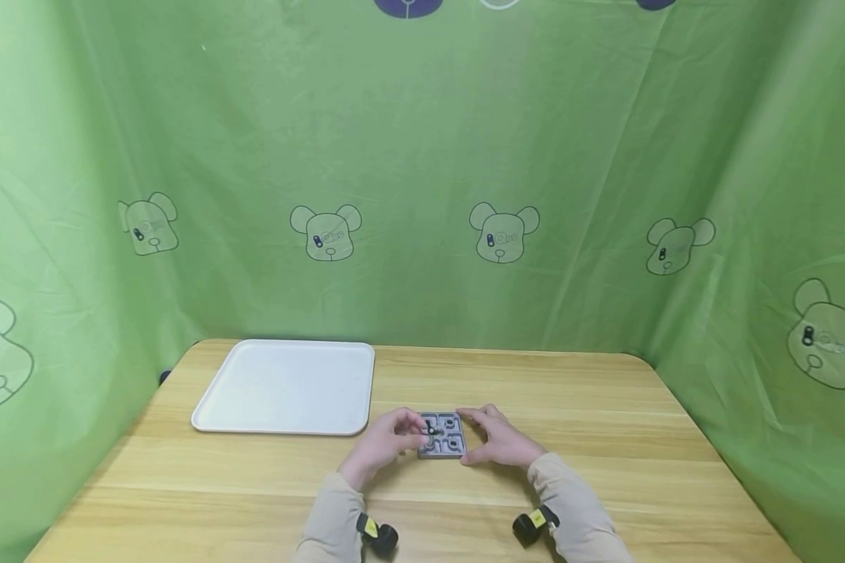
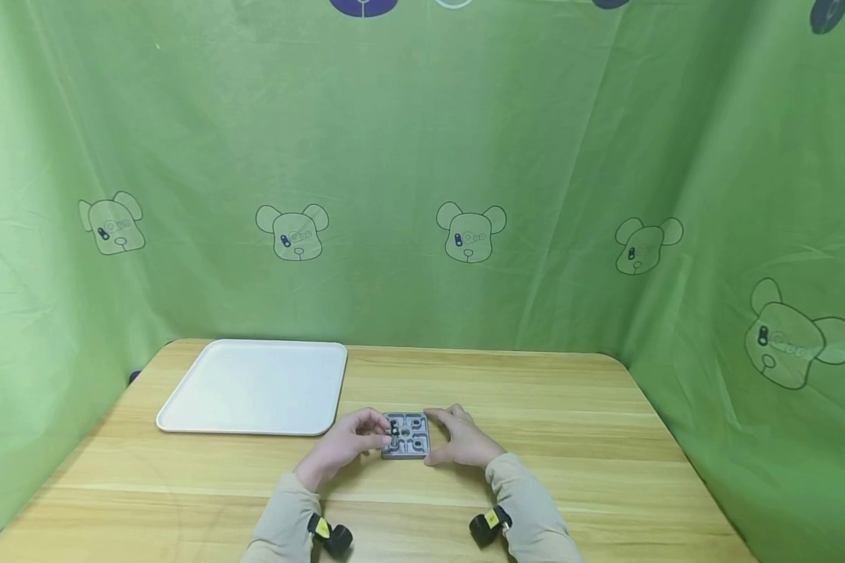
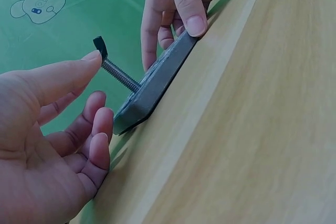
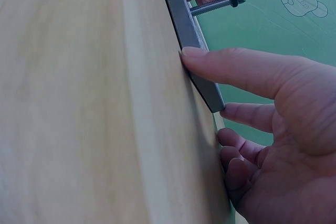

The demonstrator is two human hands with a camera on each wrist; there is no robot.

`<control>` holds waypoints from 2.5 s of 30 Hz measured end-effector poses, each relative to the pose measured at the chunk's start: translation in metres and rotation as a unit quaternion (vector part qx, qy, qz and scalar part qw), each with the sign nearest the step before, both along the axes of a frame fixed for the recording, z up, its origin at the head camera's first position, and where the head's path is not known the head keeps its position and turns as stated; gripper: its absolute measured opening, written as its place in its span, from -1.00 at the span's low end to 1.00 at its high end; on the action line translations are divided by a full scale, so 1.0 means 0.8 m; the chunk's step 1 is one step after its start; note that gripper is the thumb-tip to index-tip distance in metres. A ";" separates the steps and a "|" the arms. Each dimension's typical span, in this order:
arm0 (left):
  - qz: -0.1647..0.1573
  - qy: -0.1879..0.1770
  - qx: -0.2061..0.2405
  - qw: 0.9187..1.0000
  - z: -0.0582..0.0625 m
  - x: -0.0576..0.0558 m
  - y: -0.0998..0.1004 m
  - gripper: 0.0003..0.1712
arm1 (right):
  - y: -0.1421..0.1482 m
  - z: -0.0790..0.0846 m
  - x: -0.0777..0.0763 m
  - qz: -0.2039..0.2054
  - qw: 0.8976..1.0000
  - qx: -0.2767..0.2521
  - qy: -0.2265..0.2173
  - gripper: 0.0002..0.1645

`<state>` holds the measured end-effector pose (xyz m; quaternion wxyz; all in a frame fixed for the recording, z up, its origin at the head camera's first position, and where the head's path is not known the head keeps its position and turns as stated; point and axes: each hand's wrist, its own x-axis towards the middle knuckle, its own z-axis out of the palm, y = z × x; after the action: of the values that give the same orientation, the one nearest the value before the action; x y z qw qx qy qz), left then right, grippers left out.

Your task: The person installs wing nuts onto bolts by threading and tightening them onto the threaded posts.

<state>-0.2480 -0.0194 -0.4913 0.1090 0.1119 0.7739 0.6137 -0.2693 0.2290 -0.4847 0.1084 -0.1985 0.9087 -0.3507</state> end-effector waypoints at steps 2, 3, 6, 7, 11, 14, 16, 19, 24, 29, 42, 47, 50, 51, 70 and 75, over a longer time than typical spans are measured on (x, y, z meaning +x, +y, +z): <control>0.000 0.003 -0.004 1.000 0.000 0.000 0.000 -0.73 | 0.000 0.000 0.000 0.000 1.000 0.001 0.001 0.08; 0.001 0.004 -0.006 1.000 0.001 0.001 0.001 -0.72 | 0.000 0.000 0.000 -0.001 1.000 0.001 0.001 0.08; 0.002 0.007 -0.010 1.000 0.001 0.001 0.002 -0.70 | 0.000 0.000 0.001 -0.001 1.000 -0.001 0.000 0.08; 0.002 0.009 -0.012 1.000 0.001 0.001 0.003 -0.70 | 0.000 0.000 0.001 -0.001 1.000 -0.001 -0.001 0.08; 0.006 0.014 -0.011 1.000 0.001 0.002 0.005 -0.70 | 0.000 0.000 0.001 0.000 1.000 -0.004 -0.001 0.07; 0.009 0.017 -0.008 1.000 0.000 0.002 0.007 -0.71 | 0.000 0.000 0.001 0.001 1.000 -0.005 0.000 0.07; 0.010 0.018 -0.008 1.000 0.001 0.003 0.007 -0.72 | 0.000 0.000 0.001 0.001 1.000 -0.005 0.001 0.07; 0.008 0.019 -0.008 1.000 0.001 0.003 0.008 -0.73 | -0.001 0.000 0.001 0.001 1.000 -0.004 0.000 0.07; 0.006 0.019 -0.011 1.000 0.005 0.005 0.009 -0.75 | -0.001 0.002 0.003 -0.001 1.000 -0.002 -0.001 0.07; 0.003 0.014 -0.008 1.000 0.008 0.007 0.009 -0.75 | -0.001 0.003 0.004 0.001 1.000 0.003 0.001 0.06; 0.003 0.013 -0.020 1.000 0.007 0.006 0.011 -0.74 | -0.002 0.002 0.003 -0.005 1.000 0.001 0.003 0.06; 0.001 0.012 -0.021 1.000 0.006 0.005 0.011 -0.74 | -0.001 0.002 0.003 -0.006 1.000 0.003 0.000 0.06; -0.003 0.011 -0.019 1.000 0.006 0.005 0.011 -0.72 | -0.001 0.001 0.003 -0.007 1.000 0.003 -0.002 0.07; -0.004 0.010 -0.017 1.000 0.005 0.005 0.010 -0.72 | -0.001 0.001 0.002 -0.007 1.000 0.003 -0.003 0.07; 0.000 -0.001 0.004 1.000 0.004 0.003 0.003 -0.72 | -0.001 0.002 0.004 -0.002 1.000 -0.001 0.002 0.07; 0.001 0.004 -0.004 1.000 0.003 0.003 0.004 -0.70 | -0.001 0.002 0.004 -0.002 1.000 -0.001 0.001 0.07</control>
<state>-0.2458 -0.0160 -0.4891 0.1051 0.1132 0.7767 0.6106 -0.2663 0.2283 -0.4828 0.1069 -0.1966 0.9090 -0.3516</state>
